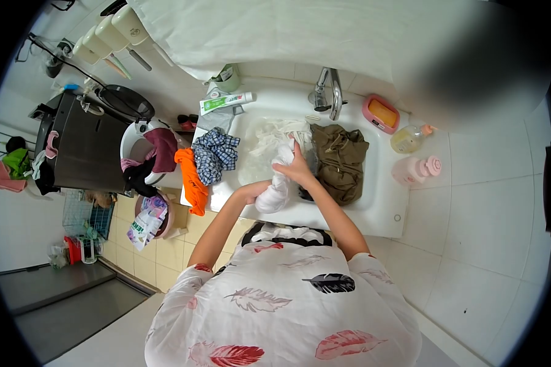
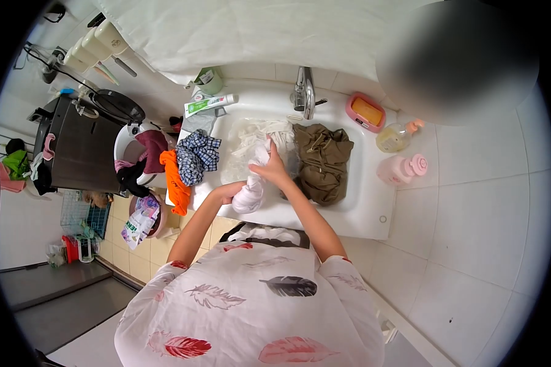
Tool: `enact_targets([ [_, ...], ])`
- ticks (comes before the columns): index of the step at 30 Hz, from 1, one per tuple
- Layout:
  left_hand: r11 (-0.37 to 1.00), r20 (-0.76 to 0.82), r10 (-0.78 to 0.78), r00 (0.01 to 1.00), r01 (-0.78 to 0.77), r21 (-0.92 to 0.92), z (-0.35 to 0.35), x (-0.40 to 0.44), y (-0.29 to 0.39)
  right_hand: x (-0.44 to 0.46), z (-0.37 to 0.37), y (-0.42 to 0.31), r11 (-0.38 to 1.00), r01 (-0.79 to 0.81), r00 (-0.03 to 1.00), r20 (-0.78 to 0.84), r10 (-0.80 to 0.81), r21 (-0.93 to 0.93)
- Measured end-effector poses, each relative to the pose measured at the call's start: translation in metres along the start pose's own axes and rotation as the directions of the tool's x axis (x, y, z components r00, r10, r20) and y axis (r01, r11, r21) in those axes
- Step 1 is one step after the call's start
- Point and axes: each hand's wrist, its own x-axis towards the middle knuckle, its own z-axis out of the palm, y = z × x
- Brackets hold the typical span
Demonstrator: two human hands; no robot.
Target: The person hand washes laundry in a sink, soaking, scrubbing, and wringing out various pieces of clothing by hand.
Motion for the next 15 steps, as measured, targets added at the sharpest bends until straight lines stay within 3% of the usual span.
enact_targets([
  [2,1.0,-0.022,-0.003,1.0,0.003,-0.005,0.009,0.003,0.0,0.011,0.01,0.045,0.941,-0.073,0.984,-0.177,0.015,-0.329],
  [4,0.951,-0.13,0.093,0.987,-0.05,0.304,0.025,-0.002,0.011,0.006,0.006,0.022,0.911,-0.11,0.985,-0.164,0.047,-0.398],
  [6,0.949,-0.175,0.084,0.981,-0.025,0.313,0.02,0.009,0.007,0.003,0.006,0.013,0.874,-0.145,0.985,-0.15,0.084,-0.464],
  [8,0.64,-0.315,0.139,0.939,0.157,0.752,0.014,0.018,0.007,0.004,0.006,0.012,0.804,-0.186,0.979,-0.176,0.103,-0.565],
  [10,0.673,-0.313,0.177,0.933,0.118,0.73,0.003,0.029,-0.005,0.008,0.003,0.007,0.814,-0.201,0.972,-0.213,0.097,-0.546],
  [12,0.864,-0.3,0.28,0.912,-0.104,0.492,0.009,0.022,-0.003,0.011,0.0,0.002,0.824,-0.215,0.965,-0.245,0.096,-0.524],
  [13,0.865,-0.303,0.276,0.912,-0.098,0.492,0.011,0.019,-0.002,0.012,-0.003,0.001,0.854,-0.141,0.941,-0.337,-0.042,-0.5],
  [15,0.936,-0.21,0.339,0.917,-0.306,0.175,0.014,0.015,0.002,0.015,-0.006,-0.008,0.896,-0.019,0.857,-0.469,-0.213,-0.443],
])
